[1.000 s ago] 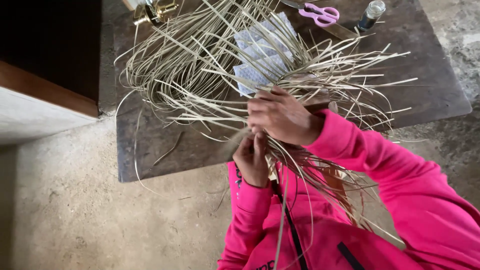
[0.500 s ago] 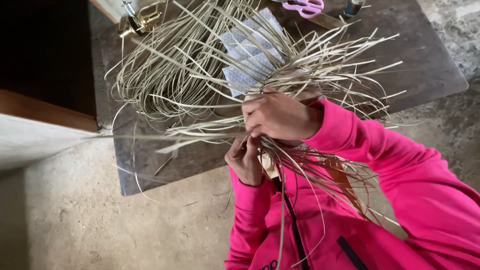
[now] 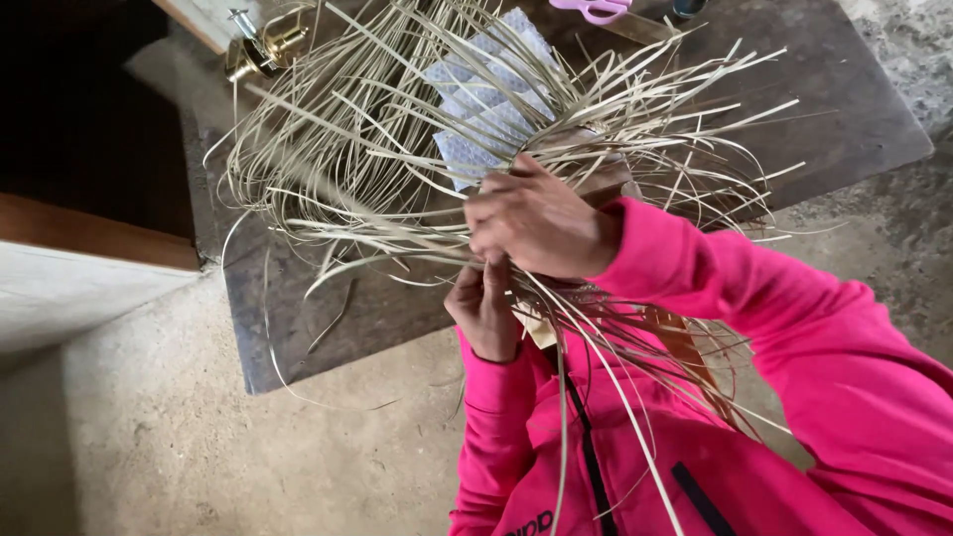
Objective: Weaving a hat from dried plant fibers around a wooden form.
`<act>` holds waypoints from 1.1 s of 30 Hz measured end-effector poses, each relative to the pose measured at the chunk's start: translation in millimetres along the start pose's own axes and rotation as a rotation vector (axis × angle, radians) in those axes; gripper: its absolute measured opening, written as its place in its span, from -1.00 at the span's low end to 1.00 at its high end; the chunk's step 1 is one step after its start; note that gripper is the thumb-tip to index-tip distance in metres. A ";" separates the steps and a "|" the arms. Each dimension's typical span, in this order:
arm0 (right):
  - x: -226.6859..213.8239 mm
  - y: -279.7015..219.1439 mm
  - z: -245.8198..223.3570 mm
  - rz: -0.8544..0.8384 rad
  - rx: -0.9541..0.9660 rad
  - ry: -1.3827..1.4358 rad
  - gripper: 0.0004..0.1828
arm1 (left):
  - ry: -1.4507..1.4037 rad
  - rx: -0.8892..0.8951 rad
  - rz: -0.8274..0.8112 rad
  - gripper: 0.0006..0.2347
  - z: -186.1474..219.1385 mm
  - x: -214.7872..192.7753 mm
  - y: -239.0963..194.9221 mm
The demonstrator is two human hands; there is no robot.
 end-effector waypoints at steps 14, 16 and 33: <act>10.7 -2.1 6.3 -0.235 0.230 0.085 -0.90 | 0.076 0.228 0.007 -0.90 -18.6 -12.5 8.8; -2.6 6.8 0.6 -0.337 0.265 0.131 -0.90 | 0.263 0.381 0.000 -0.88 -34.7 -25.8 10.3; -18.5 12.6 -0.3 -0.423 0.061 0.002 -0.98 | 0.152 -0.017 -0.046 -0.77 -23.4 -15.0 9.6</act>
Point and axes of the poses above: each hand's wrist, its own y-axis towards the middle knuckle, its own x-axis out of the palm, z = x × y, the point moved 2 cm from there along y, towards the middle knuckle, and after that the axes turned 14 degrees about z, right-handed, at the moved point
